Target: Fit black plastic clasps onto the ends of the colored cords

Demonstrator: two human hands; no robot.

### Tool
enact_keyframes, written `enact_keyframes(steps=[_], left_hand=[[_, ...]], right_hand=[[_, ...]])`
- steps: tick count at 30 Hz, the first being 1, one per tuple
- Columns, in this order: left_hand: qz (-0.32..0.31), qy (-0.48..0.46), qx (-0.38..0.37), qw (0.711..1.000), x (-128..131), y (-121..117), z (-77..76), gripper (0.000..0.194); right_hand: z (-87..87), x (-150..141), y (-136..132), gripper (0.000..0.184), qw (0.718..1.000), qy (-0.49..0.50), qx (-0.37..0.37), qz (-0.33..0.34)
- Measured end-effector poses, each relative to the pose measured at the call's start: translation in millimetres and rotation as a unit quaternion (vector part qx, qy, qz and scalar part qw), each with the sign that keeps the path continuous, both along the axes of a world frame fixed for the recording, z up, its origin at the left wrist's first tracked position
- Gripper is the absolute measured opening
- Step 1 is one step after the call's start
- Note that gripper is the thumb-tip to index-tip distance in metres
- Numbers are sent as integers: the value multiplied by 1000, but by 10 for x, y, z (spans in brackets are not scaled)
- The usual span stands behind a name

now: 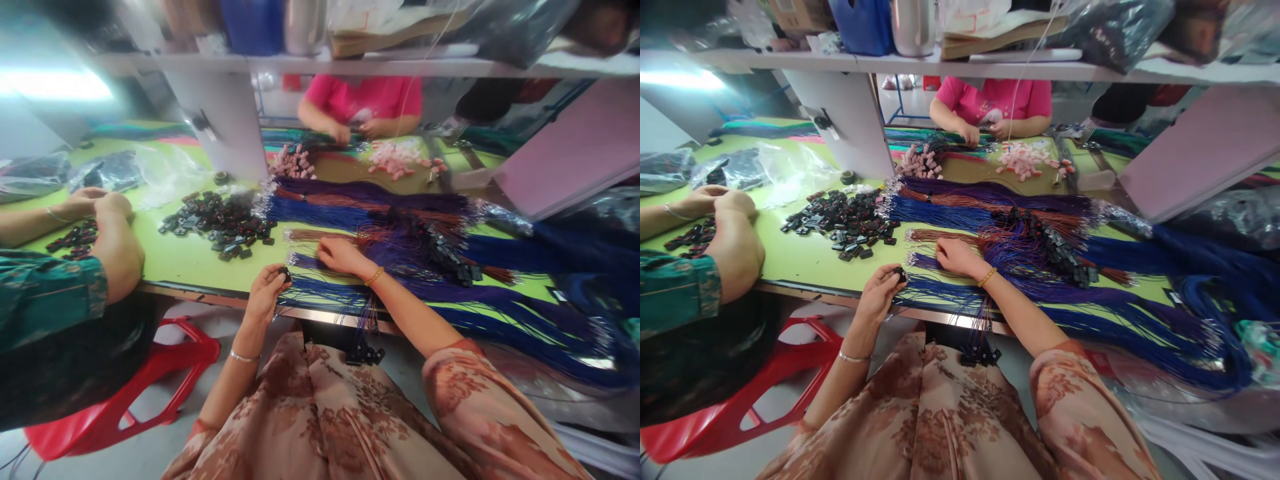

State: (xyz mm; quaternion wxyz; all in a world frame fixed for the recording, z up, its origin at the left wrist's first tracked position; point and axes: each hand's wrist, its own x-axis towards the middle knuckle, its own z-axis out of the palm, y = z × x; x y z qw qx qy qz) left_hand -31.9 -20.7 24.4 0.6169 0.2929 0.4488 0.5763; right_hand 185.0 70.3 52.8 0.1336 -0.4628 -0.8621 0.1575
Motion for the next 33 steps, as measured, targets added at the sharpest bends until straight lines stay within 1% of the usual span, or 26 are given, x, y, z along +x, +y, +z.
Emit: enact_keyframes(steps=[3, 7, 9, 12, 15, 20, 24, 33], left_hand=[[-3, -7, -3, 1000, 43, 11, -2, 35], [-5, -16, -1, 1000, 99, 24, -5, 35], [-3, -24, 1, 1000, 121, 31, -8, 34], [-1, -39, 2, 999, 150, 42, -7, 31], [-6, -42, 8, 999, 177, 52, 2, 28], [-20, -63, 10, 998, 197, 74, 11, 29], [-27, -54, 16, 998, 196, 79, 7, 28], [-25, -54, 11, 998, 204, 65, 29, 32]], right_hand=[[18, -166, -21, 11, 994, 103, -21, 16], [3, -380, -63, 12, 972, 224, -62, 29], [-6, -431, -98, 13, 959, 264, -94, 33], [-1, -437, -180, 14, 945, 296, -133, 26], [16, -407, -279, 13, 943, 306, -133, 14], [20, -375, -388, 10, 954, 291, -75, 9], [16, -377, -417, 9, 962, 267, -54, 4], [-7, -381, -439, 8, 967, 251, -38, -3]])
